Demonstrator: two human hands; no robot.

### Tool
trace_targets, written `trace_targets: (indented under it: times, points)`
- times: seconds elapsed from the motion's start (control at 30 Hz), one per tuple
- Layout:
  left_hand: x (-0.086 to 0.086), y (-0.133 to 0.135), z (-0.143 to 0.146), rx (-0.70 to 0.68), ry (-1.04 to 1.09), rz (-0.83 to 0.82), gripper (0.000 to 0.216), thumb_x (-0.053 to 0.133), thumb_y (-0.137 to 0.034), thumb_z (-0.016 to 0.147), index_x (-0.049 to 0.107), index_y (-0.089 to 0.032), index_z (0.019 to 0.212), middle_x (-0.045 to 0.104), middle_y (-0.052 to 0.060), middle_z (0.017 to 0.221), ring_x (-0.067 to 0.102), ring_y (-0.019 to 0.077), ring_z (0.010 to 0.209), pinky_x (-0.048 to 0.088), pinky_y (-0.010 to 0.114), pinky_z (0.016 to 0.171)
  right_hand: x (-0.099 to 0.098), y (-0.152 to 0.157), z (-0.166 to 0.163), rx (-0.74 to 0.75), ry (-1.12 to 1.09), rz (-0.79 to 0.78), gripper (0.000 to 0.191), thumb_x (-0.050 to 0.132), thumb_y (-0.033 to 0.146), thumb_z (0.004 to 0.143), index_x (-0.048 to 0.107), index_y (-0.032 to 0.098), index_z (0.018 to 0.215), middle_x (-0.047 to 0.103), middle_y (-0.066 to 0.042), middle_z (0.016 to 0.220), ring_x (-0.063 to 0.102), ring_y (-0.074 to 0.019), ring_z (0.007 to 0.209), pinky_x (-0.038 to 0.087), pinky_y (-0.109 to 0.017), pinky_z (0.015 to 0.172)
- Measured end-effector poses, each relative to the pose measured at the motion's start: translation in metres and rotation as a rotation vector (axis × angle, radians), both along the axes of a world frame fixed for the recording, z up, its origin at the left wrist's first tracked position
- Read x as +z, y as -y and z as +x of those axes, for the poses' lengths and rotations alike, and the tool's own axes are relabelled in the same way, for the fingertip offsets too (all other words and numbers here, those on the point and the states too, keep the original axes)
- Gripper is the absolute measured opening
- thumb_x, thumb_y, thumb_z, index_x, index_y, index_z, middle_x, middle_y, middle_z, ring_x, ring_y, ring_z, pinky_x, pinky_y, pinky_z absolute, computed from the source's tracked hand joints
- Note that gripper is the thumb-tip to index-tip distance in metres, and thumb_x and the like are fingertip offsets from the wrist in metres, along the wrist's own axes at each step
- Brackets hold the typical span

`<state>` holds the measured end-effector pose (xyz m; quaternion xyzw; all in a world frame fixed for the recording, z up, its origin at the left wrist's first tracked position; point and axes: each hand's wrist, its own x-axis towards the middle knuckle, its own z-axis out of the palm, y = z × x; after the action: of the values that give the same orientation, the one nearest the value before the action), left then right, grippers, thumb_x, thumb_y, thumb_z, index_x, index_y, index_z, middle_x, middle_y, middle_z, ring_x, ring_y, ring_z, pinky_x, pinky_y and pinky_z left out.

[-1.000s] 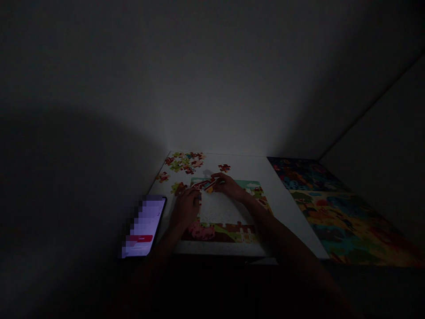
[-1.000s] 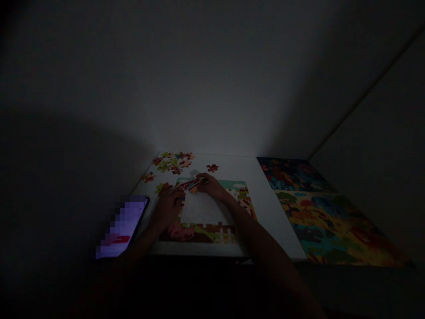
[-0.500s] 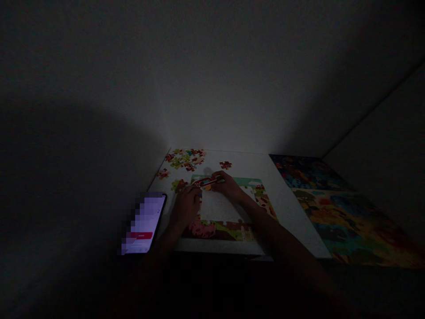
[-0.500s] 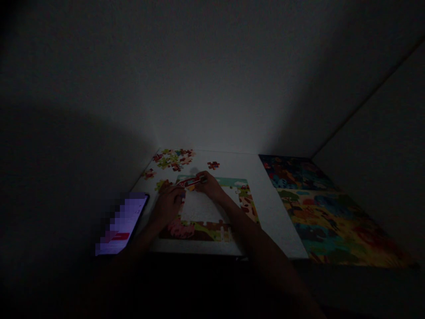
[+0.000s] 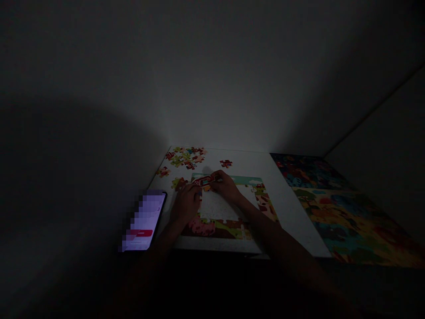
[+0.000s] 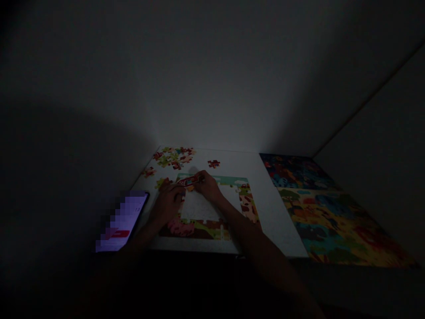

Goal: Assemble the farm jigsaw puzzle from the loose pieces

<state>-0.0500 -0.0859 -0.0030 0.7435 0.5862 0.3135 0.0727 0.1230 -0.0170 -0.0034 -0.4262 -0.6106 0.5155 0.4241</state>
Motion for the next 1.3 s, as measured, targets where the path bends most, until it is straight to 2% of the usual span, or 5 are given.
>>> trace_targets:
  times: [0.4,0.7,0.87,1.17,1.3]
  points:
    - [0.001,0.000,0.000,0.012,-0.013,0.007,0.028,0.049,-0.009,0.082,0.070,-0.021,0.096,0.069,0.006,0.109,0.061,0.0234,0.106,0.046,0.044,0.103,0.003,0.003,0.000,-0.073,0.241,0.146,0.021,0.063,0.030,0.071,0.053,0.021,0.088,0.059,0.004,0.075,0.053,-0.0128,0.067,0.041,-0.026,0.062]
    - [-0.002,-0.001,0.001,0.001,-0.025,0.026,0.034,0.046,-0.008,0.082,0.072,-0.018,0.102,0.068,0.007,0.113,0.059,0.0232,0.110,0.043,0.043,0.107,0.010,0.006,0.002,-0.033,0.401,0.205,0.015,0.062,0.025,0.075,0.056,0.020,0.088,0.061,0.001,0.077,0.053,-0.0136,0.068,0.039,-0.026,0.064]
    - [-0.005,-0.001,0.002,0.011,-0.037,0.034,0.037,0.046,-0.008,0.082,0.072,-0.022,0.104,0.068,0.004,0.115,0.059,0.0215,0.111,0.040,0.043,0.111,0.010,0.007,0.002,-0.021,0.472,0.248,0.013,0.062,0.024,0.078,0.058,0.020,0.090,0.062,0.000,0.078,0.054,-0.0147,0.071,0.040,-0.026,0.067]
    - [-0.003,-0.004,0.001,0.011,-0.068,0.015,0.037,0.048,-0.009,0.081,0.073,-0.023,0.104,0.068,0.004,0.116,0.060,0.0226,0.111,0.041,0.046,0.110,0.014,0.013,0.003,-0.007,0.619,0.272,0.023,0.064,0.026,0.083,0.062,0.018,0.104,0.063,-0.008,0.099,0.057,-0.0185,0.088,0.043,-0.031,0.079]
    - [-0.003,-0.003,0.002,0.013,-0.060,0.022,0.037,0.048,-0.009,0.082,0.073,-0.021,0.106,0.067,0.006,0.120,0.059,0.0236,0.114,0.041,0.046,0.110,0.017,0.014,0.008,0.084,0.585,0.300,0.033,0.068,0.026,0.082,0.062,0.016,0.113,0.061,-0.010,0.104,0.055,-0.0210,0.099,0.043,-0.034,0.088]
